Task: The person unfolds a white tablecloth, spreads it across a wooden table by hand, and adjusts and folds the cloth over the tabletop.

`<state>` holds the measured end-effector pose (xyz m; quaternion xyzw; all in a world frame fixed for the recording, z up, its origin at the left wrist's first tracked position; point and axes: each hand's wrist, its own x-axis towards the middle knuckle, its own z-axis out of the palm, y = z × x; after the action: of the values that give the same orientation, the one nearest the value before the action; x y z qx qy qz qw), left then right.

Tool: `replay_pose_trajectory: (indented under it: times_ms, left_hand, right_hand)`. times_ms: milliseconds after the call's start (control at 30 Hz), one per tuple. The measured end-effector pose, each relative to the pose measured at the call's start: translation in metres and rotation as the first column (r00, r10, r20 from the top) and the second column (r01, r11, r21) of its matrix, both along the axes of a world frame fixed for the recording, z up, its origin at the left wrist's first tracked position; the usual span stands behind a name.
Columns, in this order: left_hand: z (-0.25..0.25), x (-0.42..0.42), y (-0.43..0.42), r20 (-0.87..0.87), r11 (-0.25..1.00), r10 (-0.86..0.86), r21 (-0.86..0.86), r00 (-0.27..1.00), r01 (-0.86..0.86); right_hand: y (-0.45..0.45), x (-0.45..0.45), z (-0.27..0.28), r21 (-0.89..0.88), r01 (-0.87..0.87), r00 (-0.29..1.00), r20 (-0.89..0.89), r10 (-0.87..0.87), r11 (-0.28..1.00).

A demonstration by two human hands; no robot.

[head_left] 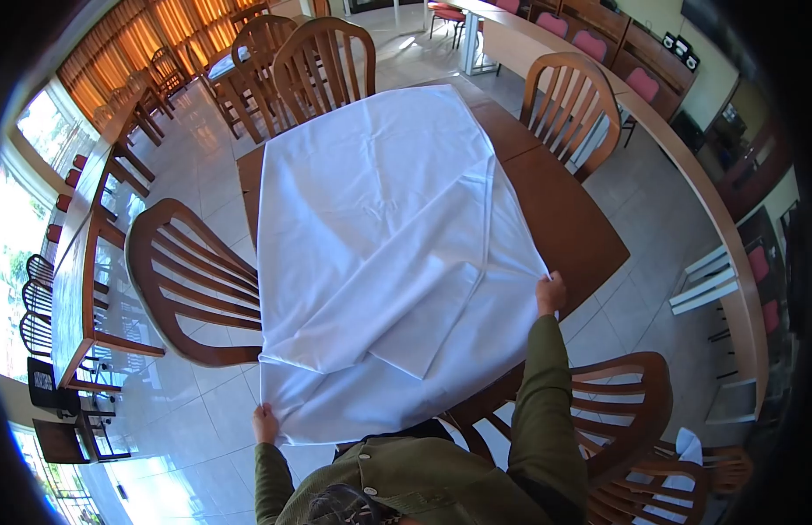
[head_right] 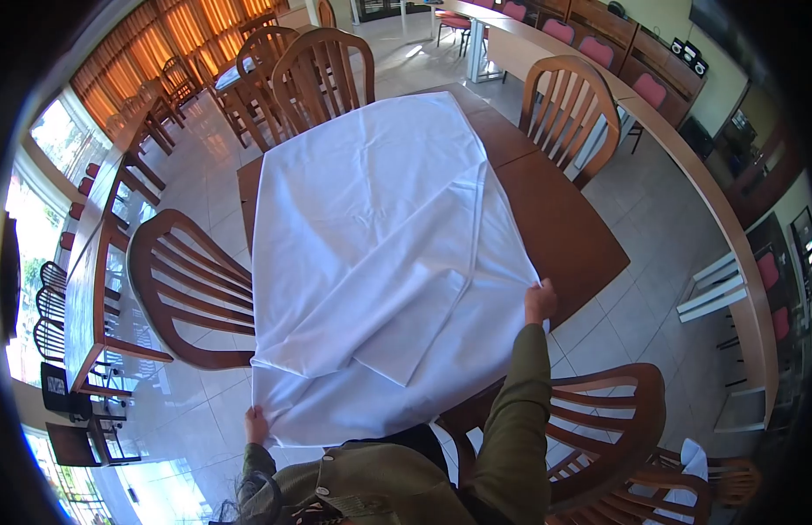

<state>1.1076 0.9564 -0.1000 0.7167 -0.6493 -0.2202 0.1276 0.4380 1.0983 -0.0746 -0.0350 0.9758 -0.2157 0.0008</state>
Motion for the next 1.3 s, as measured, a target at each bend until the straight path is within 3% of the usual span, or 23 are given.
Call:
replay_pose_trajectory:
  times_ms: [100, 200, 267, 333, 400, 500, 567, 667, 767, 800, 833, 900, 933, 967, 1067, 1133, 1233, 1300]
  left_hand:
    - [-0.003, 0.004, 0.012, 0.058, 0.998, -0.057, -0.033, 0.997, 0.059]
    - [0.012, -0.012, 0.019, -0.089, 0.978, -0.067, -0.201, 0.994, 0.048]
    - [0.032, -0.029, 0.019, -0.121, 0.953, -0.086, -0.299, 0.989, 0.046]
    - [0.034, -0.031, 0.017, -0.144, 0.928, -0.100, -0.371, 0.984, 0.040]
    - [0.030, -0.030, 0.014, -0.155, 0.907, -0.102, -0.421, 0.983, 0.028]
    - [0.025, -0.027, 0.014, -0.399, 0.965, 0.005, -0.237, 0.917, -0.109]
    - [0.017, -0.019, 0.013, -0.400, 0.978, -0.011, -0.195, 0.917, -0.073]
    - [0.016, -0.010, 0.016, -0.394, 0.984, -0.047, -0.179, 0.918, -0.026]
    - [0.045, -0.028, 0.027, -0.375, 0.947, -0.211, -0.306, 0.903, 0.094]
    - [0.059, -0.033, 0.032, -0.354, 0.919, -0.282, -0.365, 0.892, 0.145]
    - [0.071, -0.036, 0.036, -0.335, 0.921, -0.327, -0.322, 0.884, 0.219]
    - [0.087, -0.039, 0.044, -0.305, 0.906, -0.415, -0.228, 0.857, 0.358]
    - [0.085, -0.037, 0.047, -0.280, 0.898, -0.438, -0.192, 0.854, 0.397]
    - [0.083, -0.034, 0.050, -0.256, 0.887, -0.460, -0.155, 0.850, 0.434]
    - [0.078, -0.024, 0.060, -0.196, 0.827, -0.562, -0.153, 0.803, 0.541]
    - [0.064, -0.016, 0.069, -0.173, 0.801, -0.597, -0.193, 0.784, 0.567]
    - [0.055, -0.009, 0.079, -0.166, 0.864, -0.504, -0.112, 0.848, 0.491]
    - [0.045, -0.002, 0.081, -0.157, 0.871, -0.491, -0.111, 0.857, 0.478]
  right_hand:
    - [0.002, 0.004, -0.002, 0.242, 0.087, 0.959, -0.284, -0.015, 0.966]
    - [-0.021, 0.048, 0.016, 0.098, -0.013, 0.912, -0.407, 0.052, 0.995]
    - [-0.037, 0.080, -0.001, -0.127, -0.121, 0.989, -0.105, 0.107, 0.984]
    - [-0.052, 0.122, -0.024, -0.116, -0.136, 0.985, 0.093, 0.147, 0.984]
    - [-0.062, 0.176, -0.008, -0.051, -0.165, 0.976, 0.134, 0.171, 0.985]
    - [-0.068, 0.227, 0.022, 0.079, -0.310, 0.911, 0.309, 0.273, 0.947]
    - [-0.065, 0.244, 0.022, 0.109, -0.458, 0.852, 0.338, 0.400, 0.882]
    - [-0.066, 0.241, 0.011, -0.020, -0.348, 0.850, 0.414, 0.324, 0.937]
    - [-0.051, 0.217, 0.006, -0.277, -0.161, 0.979, 0.079, 0.190, 0.947]
    - [-0.037, 0.209, 0.048, -0.309, -0.088, 0.979, 0.147, 0.139, 0.947]
    - [-0.020, 0.192, 0.059, -0.350, -0.049, 0.991, 0.101, 0.089, 0.936]
    - [0.023, 0.161, 0.097, -0.213, -0.014, 1.000, -0.008, 0.012, 0.977]
    - [0.041, 0.155, 0.129, -0.103, 0.099, 0.995, 0.040, -0.095, 0.990]
    - [0.067, 0.139, 0.129, -0.149, 0.144, 0.985, -0.071, -0.156, 0.978]
    - [0.098, 0.135, 0.178, -0.084, 0.363, 0.931, -0.013, -0.365, 0.928]
    - [0.111, 0.117, 0.148, -0.051, 0.360, 0.930, -0.058, -0.363, 0.932]
    - [0.123, 0.101, 0.086, -0.008, 0.421, 0.907, -0.005, -0.421, 0.907]
    - [0.129, 0.104, 0.054, 0.030, 0.374, 0.927, 0.029, -0.375, 0.927]
